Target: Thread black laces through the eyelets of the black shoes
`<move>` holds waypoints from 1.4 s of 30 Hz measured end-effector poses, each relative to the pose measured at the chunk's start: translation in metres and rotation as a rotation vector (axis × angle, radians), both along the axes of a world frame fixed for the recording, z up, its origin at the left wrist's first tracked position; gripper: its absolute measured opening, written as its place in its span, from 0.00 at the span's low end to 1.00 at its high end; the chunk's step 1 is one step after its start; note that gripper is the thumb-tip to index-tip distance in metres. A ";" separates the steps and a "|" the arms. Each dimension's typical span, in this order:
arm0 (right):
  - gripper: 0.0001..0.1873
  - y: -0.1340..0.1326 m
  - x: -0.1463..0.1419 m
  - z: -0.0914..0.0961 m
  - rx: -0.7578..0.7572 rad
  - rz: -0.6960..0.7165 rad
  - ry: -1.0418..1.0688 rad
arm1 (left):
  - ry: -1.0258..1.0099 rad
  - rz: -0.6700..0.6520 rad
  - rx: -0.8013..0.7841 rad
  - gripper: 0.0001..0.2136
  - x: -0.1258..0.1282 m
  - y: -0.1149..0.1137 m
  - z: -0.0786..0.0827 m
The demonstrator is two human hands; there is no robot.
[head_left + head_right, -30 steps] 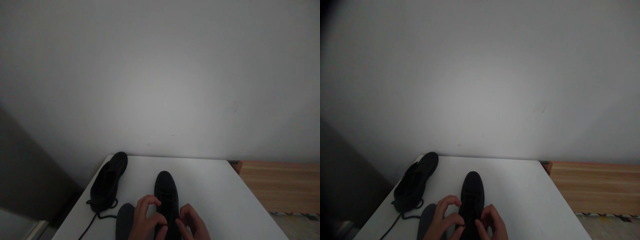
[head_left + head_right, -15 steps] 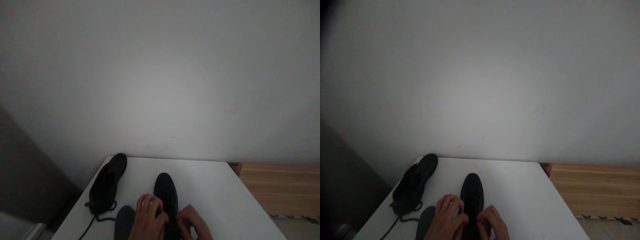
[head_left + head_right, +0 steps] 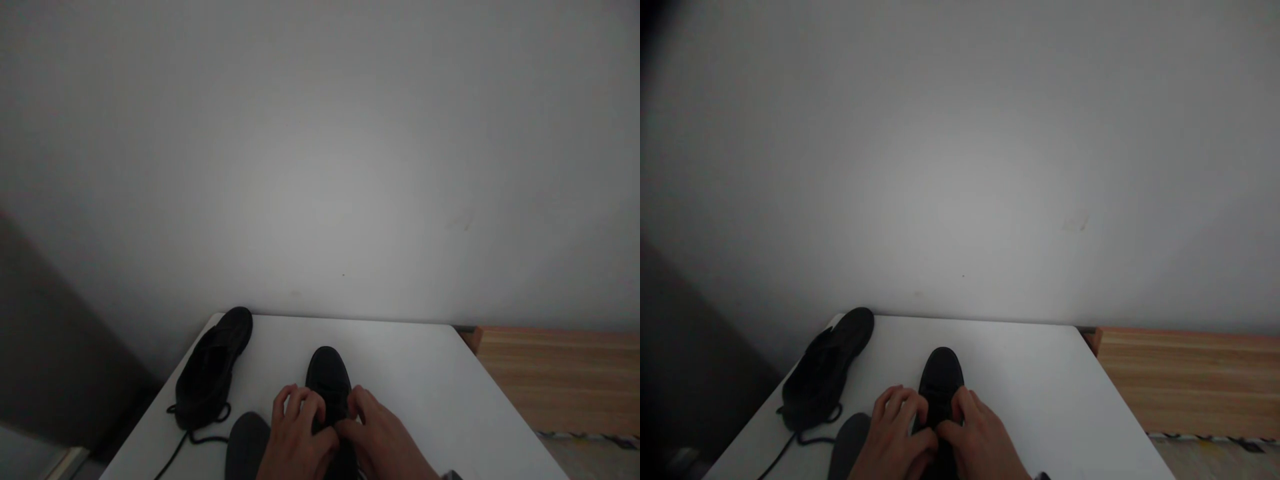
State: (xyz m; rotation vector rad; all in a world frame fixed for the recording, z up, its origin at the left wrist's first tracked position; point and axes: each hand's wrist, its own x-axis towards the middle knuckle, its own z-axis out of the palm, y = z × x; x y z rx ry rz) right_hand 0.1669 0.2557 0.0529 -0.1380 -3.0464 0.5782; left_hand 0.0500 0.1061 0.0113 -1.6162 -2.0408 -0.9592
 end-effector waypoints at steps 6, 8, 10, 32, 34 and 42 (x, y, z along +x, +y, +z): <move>0.21 0.002 0.004 -0.011 -0.087 -0.017 -0.062 | 0.067 -0.076 -0.067 0.09 0.000 0.008 0.012; 0.22 0.002 0.005 -0.013 -0.111 -0.012 -0.064 | 0.079 -0.111 -0.062 0.08 0.000 0.011 0.012; 0.23 0.002 0.005 -0.015 -0.141 -0.006 -0.051 | 0.088 -0.132 -0.069 0.07 -0.001 0.012 0.010; 0.22 -0.001 0.010 -0.022 -0.203 -0.024 0.088 | -0.363 0.062 -0.750 0.11 0.005 -0.001 0.054; 0.20 -0.001 0.010 -0.021 -0.198 -0.026 0.098 | -0.341 0.092 -0.777 0.09 0.008 0.002 0.054; 0.20 0.000 0.014 -0.026 -0.189 -0.039 0.140 | -0.644 -0.021 -0.489 0.04 0.002 0.000 0.036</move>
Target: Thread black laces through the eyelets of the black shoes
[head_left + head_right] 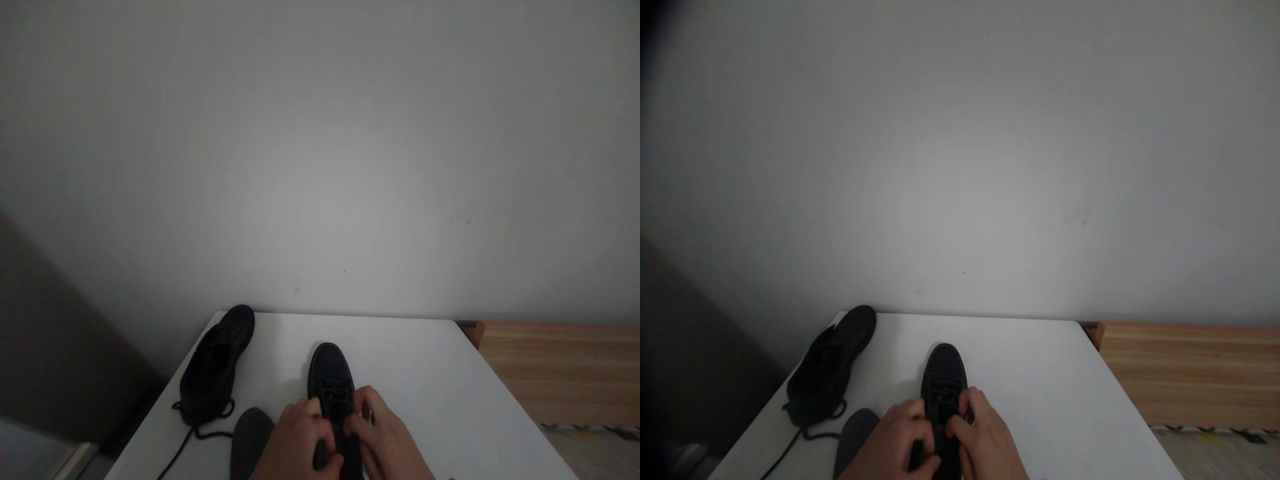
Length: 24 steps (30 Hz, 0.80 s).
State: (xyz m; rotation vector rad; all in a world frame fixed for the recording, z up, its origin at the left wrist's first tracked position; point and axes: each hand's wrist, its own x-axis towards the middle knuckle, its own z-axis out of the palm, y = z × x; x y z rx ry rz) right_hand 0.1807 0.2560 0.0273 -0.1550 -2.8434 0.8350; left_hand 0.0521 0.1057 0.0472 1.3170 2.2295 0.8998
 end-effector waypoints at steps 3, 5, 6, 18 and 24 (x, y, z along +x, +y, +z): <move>0.23 0.000 0.000 -0.002 0.007 0.006 0.005 | -0.503 0.073 0.158 0.08 -0.014 -0.011 0.005; 0.24 0.001 0.000 -0.002 0.005 0.013 0.001 | -0.832 0.108 0.216 0.15 -0.026 -0.018 0.008; 0.25 0.002 0.000 -0.002 0.001 0.014 -0.001 | -0.971 0.121 0.246 0.17 -0.031 -0.021 0.008; 0.10 -0.031 -0.023 -0.006 0.093 -0.255 0.220 | -1.128 0.322 0.572 0.17 -0.036 -0.015 -0.025; 0.03 -0.041 -0.040 -0.003 0.084 -0.327 0.082 | -0.927 0.367 0.565 0.13 -0.036 -0.009 -0.047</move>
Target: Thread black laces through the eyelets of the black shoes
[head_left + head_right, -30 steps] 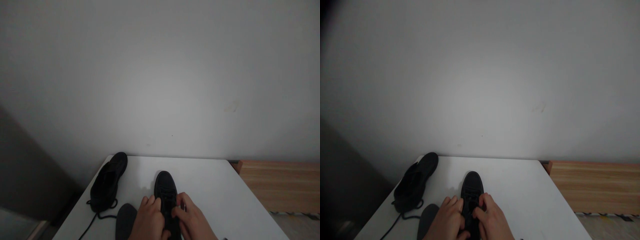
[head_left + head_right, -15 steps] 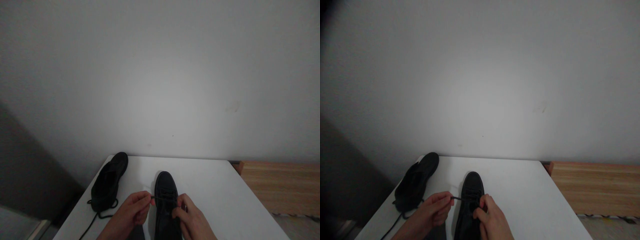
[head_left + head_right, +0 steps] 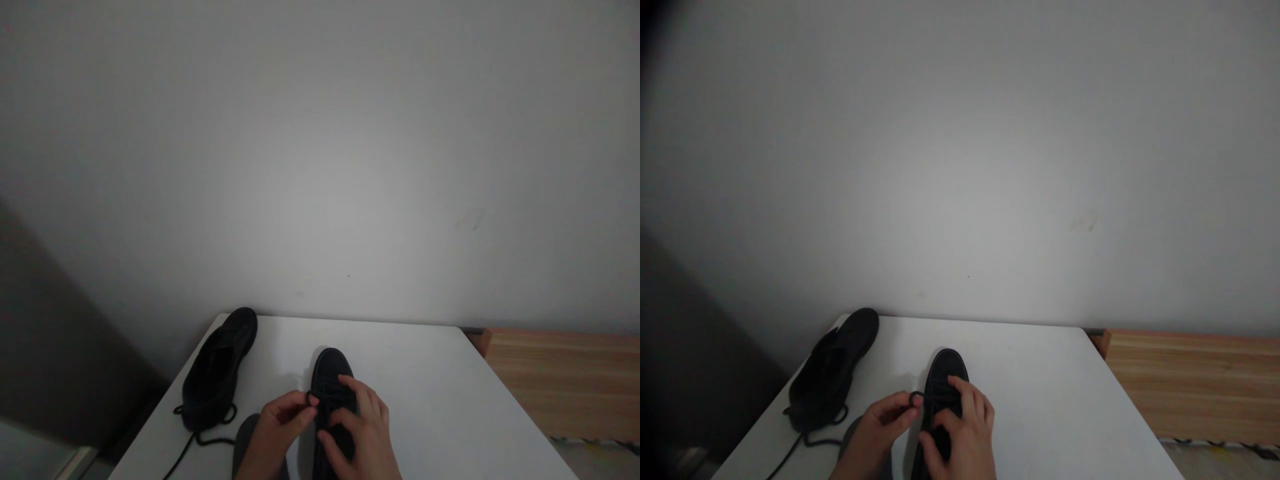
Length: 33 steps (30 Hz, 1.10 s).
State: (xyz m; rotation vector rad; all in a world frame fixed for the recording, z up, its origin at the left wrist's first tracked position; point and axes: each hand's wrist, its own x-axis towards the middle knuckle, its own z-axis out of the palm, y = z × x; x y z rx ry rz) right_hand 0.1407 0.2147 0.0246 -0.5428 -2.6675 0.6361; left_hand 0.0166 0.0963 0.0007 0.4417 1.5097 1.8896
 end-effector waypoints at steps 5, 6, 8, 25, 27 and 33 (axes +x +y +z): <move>0.05 0.003 0.000 -0.006 -0.016 -0.007 0.015 | 0.120 -0.009 -0.084 0.14 0.002 -0.007 -0.005; 0.05 0.003 0.001 -0.007 -0.018 -0.009 0.022 | 0.145 -0.013 -0.098 0.13 0.003 -0.007 -0.005; 0.05 0.003 0.001 -0.008 -0.029 -0.012 0.026 | 0.176 -0.022 -0.113 0.11 0.004 -0.006 -0.003; 0.06 0.002 0.002 -0.008 -0.062 -0.017 0.061 | 0.368 -0.020 -0.254 0.08 0.009 -0.004 0.004; 0.05 0.003 0.003 -0.008 -0.067 -0.016 0.060 | 0.427 -0.001 -0.264 0.08 0.009 -0.003 0.002; 0.10 0.010 0.009 -0.010 -0.078 0.029 0.114 | 0.472 0.043 -0.189 0.11 0.009 -0.001 -0.007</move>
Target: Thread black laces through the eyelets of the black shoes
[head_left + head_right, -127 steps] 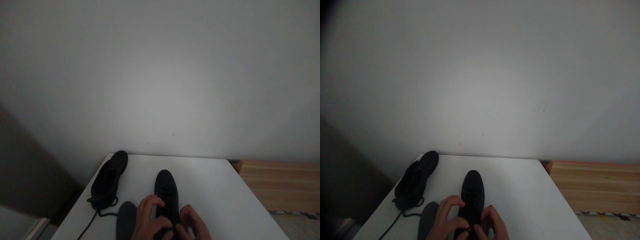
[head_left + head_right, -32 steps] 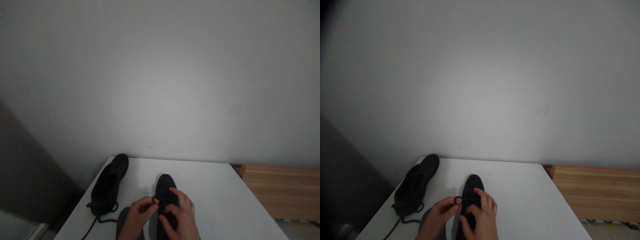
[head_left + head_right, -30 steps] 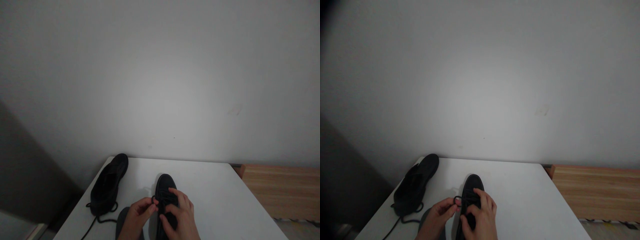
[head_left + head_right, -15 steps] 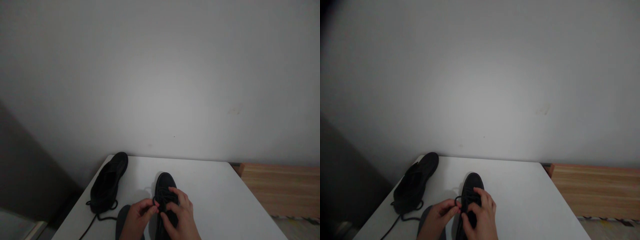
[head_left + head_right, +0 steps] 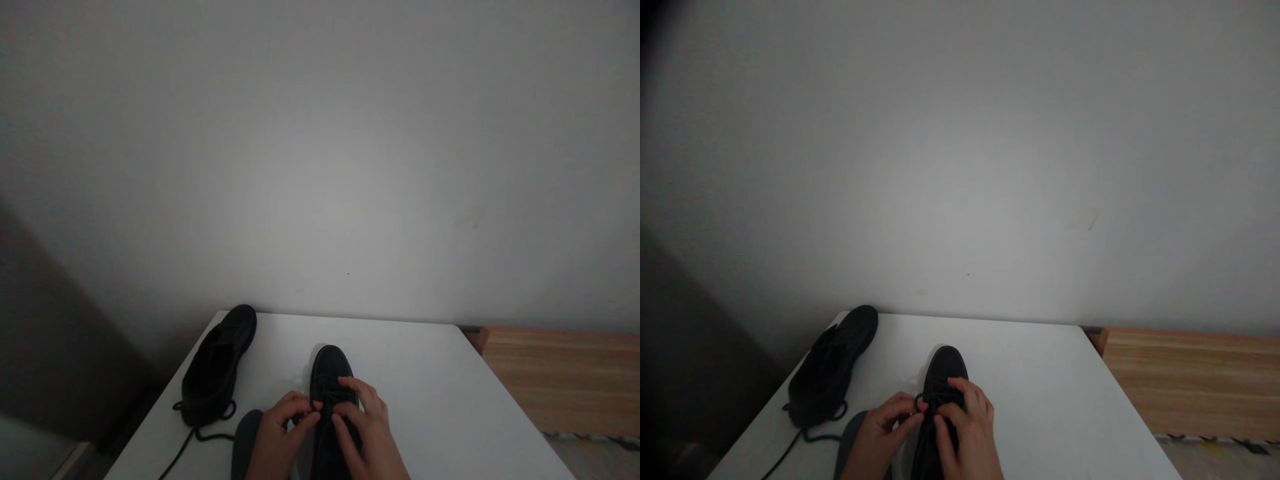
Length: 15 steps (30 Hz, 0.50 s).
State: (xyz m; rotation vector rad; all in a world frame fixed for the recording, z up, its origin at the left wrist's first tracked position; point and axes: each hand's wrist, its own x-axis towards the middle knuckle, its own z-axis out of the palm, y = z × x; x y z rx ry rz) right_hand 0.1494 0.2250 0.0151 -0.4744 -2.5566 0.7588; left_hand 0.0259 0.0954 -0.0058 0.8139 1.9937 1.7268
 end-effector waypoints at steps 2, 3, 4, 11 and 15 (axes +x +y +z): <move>0.14 0.001 0.000 0.001 0.036 -0.002 0.009 | -0.023 0.007 -0.009 0.11 0.001 0.001 -0.001; 0.15 0.001 0.000 0.002 0.057 0.000 0.003 | -0.029 0.017 -0.020 0.11 0.002 0.002 -0.002; 0.17 0.001 -0.001 0.003 0.073 0.005 -0.008 | -0.033 0.032 -0.033 0.11 0.003 0.002 -0.002; 0.15 0.002 -0.006 0.004 0.064 0.038 -0.031 | -0.062 0.059 -0.093 0.10 0.005 0.002 0.001; 0.12 0.003 -0.006 -0.004 0.053 0.033 0.036 | -0.068 0.029 -0.091 0.09 0.006 0.003 0.000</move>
